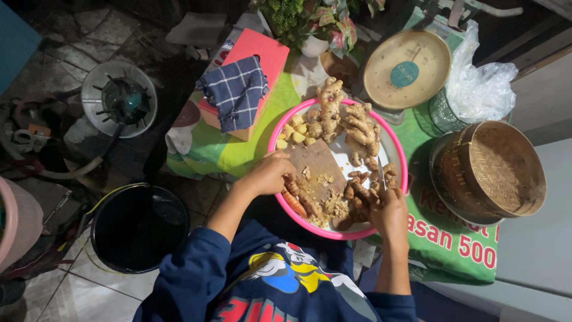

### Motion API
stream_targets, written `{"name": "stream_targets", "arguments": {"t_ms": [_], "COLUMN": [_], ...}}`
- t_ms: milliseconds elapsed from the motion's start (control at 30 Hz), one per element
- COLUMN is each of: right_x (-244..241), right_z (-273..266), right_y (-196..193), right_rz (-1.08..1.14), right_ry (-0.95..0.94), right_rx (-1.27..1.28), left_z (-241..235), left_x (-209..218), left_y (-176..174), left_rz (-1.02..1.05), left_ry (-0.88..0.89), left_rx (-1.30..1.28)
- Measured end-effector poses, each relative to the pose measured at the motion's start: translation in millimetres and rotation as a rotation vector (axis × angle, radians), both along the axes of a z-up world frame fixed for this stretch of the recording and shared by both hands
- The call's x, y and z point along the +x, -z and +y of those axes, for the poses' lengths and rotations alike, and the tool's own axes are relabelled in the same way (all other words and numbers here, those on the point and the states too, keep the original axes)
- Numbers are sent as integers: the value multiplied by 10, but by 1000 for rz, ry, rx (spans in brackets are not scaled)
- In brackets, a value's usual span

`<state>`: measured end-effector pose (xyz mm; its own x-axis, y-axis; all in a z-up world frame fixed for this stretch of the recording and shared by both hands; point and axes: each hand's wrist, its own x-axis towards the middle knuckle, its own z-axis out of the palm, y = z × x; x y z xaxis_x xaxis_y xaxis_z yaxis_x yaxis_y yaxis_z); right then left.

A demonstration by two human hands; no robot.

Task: The person peels ginger roots using a small knife over a pink tray, placing the peeled pieces on a wooden cutting board. They periodically transfer unpeeled ginger from a woven basket onto the tray and continue peeling.

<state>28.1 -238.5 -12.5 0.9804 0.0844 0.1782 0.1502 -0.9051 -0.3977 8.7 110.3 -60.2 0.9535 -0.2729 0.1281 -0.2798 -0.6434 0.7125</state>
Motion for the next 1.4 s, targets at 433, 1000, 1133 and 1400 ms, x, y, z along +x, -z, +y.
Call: {"name": "stream_targets", "arguments": {"t_ms": [433,1000,1133,1400], "right_x": [-294,-243,-86,227], "right_z": [991,801,706,931], "right_y": [85,387,441,283], "right_rz": [397,529,360,113], "right_ry": [-359,-242,-185,-150], "right_rx": [357,292,285,-22], "left_z": [-543,-624,-542,-705], "left_x": [-29,147,110,-103], "left_y": [66,48,25,-174], "left_rz": [-68,15,61,165], "left_ry": [-45,-11,-8,302], "left_rx": [196,249,22,19]}}
